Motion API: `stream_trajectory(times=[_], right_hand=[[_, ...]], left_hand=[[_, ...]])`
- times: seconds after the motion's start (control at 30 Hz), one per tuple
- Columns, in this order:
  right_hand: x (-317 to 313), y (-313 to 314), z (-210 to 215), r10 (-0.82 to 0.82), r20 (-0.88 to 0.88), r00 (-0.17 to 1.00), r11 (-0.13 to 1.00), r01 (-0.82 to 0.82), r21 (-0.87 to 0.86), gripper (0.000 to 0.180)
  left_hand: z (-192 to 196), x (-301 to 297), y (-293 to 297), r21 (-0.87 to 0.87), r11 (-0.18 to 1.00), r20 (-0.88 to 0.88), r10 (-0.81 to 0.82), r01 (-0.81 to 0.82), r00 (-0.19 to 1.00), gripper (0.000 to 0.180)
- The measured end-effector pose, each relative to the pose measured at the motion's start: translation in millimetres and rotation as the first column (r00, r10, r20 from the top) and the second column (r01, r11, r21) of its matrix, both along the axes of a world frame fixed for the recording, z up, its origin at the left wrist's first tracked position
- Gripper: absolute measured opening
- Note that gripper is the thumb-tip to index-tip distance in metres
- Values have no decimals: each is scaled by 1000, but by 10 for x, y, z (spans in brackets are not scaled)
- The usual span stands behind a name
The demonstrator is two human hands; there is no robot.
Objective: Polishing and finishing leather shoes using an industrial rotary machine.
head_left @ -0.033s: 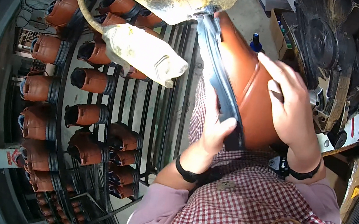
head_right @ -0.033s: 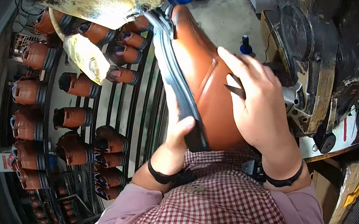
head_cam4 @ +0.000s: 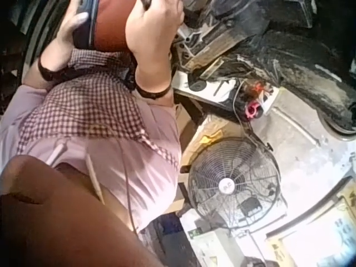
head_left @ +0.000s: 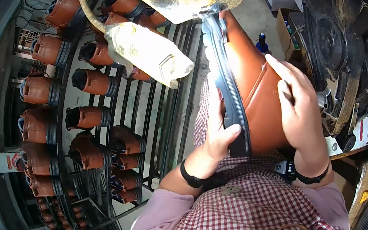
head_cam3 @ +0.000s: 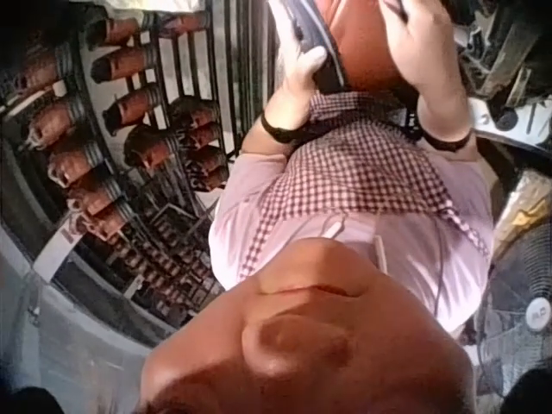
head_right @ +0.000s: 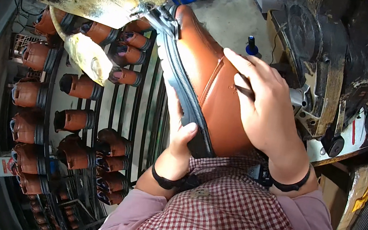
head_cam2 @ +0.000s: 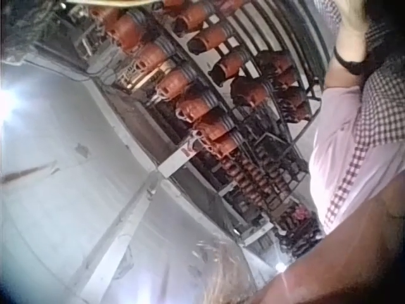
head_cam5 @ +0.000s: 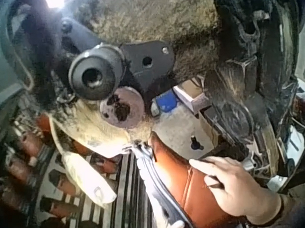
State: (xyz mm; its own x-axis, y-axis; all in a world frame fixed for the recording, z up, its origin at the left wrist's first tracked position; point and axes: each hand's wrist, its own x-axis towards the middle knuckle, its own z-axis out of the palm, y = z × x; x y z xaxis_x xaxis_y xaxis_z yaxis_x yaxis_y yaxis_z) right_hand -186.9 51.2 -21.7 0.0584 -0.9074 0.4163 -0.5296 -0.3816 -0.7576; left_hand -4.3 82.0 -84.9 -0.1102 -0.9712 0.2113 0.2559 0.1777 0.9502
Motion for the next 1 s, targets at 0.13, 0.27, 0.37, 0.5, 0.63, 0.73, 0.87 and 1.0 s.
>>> stream_trajectory(times=[0.13,0.27,0.37,0.5,0.63,0.73,0.87,1.0], right_hand=[[24,-1,-31,44,151,988,999,-39,-37,31],[-2,45,-49,48,259,965,999,-51,2,30],[-6,51,-68,120,291,949,991,-130,17,32],[-22,50,-139,117,294,948,993,-118,-15,34],[-18,55,-169,119,199,973,993,-113,-39,38],[-9,33,-206,113,132,985,993,-106,-60,39],[-5,66,-259,68,37,997,997,-66,-42,40],[40,11,-347,51,81,995,998,-46,-53,42]], left_hand=[[284,3,10,94,995,-121,24,-12,992,102],[360,7,-123,44,991,-211,134,-128,968,92],[441,80,-172,64,990,-93,128,-122,987,78],[549,130,-296,81,995,-102,61,-53,993,75],[596,181,-419,19,996,-40,85,-85,996,73],[628,250,-544,-65,990,152,132,-124,980,68],[683,272,-717,-11,992,128,128,-127,984,64],[737,275,-823,-36,989,306,146,-142,941,64]])
